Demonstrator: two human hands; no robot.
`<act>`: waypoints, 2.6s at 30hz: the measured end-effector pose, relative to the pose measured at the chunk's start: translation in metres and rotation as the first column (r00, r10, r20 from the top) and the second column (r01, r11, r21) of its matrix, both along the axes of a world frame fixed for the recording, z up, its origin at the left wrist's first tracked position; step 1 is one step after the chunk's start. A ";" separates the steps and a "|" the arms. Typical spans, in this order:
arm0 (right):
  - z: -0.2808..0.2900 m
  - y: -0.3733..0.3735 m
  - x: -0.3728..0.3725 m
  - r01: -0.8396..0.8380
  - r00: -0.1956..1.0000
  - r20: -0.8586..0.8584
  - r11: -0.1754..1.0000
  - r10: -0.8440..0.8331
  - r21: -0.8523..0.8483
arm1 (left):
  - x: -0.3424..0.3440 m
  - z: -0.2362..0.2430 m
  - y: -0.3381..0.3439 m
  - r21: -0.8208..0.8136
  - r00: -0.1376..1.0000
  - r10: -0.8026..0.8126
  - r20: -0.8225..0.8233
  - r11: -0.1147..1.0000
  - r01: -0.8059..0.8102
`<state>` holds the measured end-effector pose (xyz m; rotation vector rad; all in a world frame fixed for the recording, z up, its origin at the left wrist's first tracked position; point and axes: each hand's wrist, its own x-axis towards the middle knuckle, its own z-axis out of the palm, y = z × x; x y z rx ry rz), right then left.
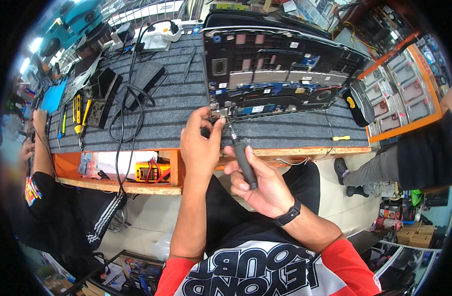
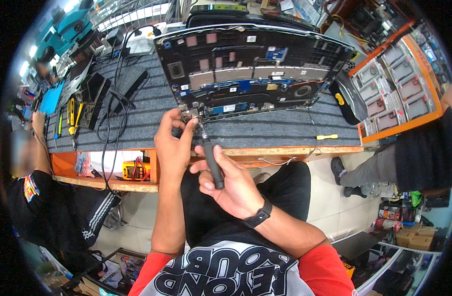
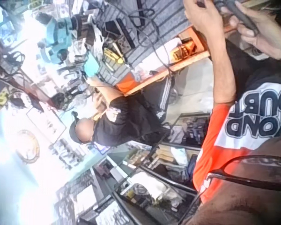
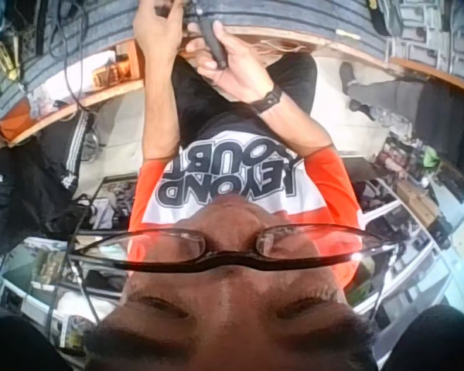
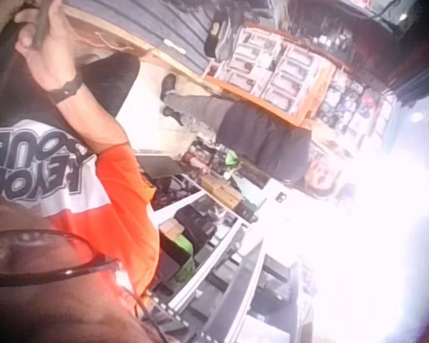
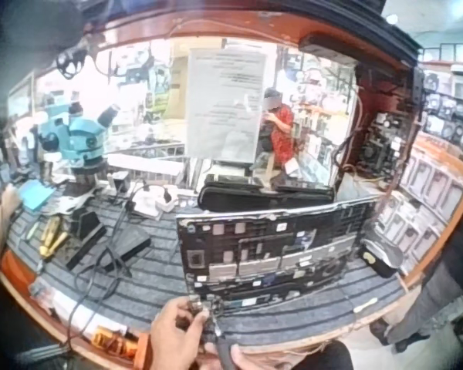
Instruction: The person manipulates the internals of a laptop by hand and using a screwdriver to reassemble components near the hinge and motherboard.
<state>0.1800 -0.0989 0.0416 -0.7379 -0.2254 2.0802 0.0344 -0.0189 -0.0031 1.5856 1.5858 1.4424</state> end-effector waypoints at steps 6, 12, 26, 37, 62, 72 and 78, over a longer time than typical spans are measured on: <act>-0.009 -0.022 0.017 0.003 0.985 0.172 0.993 -0.022 0.114 | -0.008 0.019 -0.010 -0.070 0.994 -0.062 0.092 0.995 0.069; -0.009 -0.059 0.124 0.187 0.866 0.359 0.893 -0.347 0.409 | 0.033 0.031 -0.058 0.315 0.982 -0.018 -0.186 0.946 0.077; 0.006 -0.020 0.286 0.340 0.518 0.356 0.569 -0.778 0.749 | 0.095 0.030 -0.022 0.037 0.737 -0.203 -0.645 0.955 0.295; -0.038 0.063 0.357 0.067 0.053 0.588 0.590 -0.807 0.804 | 0.065 0.033 -0.044 0.293 0.881 -0.114 -0.459 0.917 0.271; -0.043 0.055 0.331 -0.178 -0.456 0.612 0.740 -0.646 0.649 | -0.082 0.108 0.282 -0.418 0.261 -0.512 -0.818 0.842 0.342; -0.042 0.056 0.328 -0.173 -0.485 0.610 0.752 -0.627 0.636 | -0.044 0.100 0.320 -0.467 0.182 -0.608 -0.772 0.739 0.486; -0.043 0.055 0.328 -0.143 -0.458 0.628 0.750 -0.629 0.646 | -0.038 0.090 0.325 -0.518 0.177 -0.675 -0.716 0.684 0.513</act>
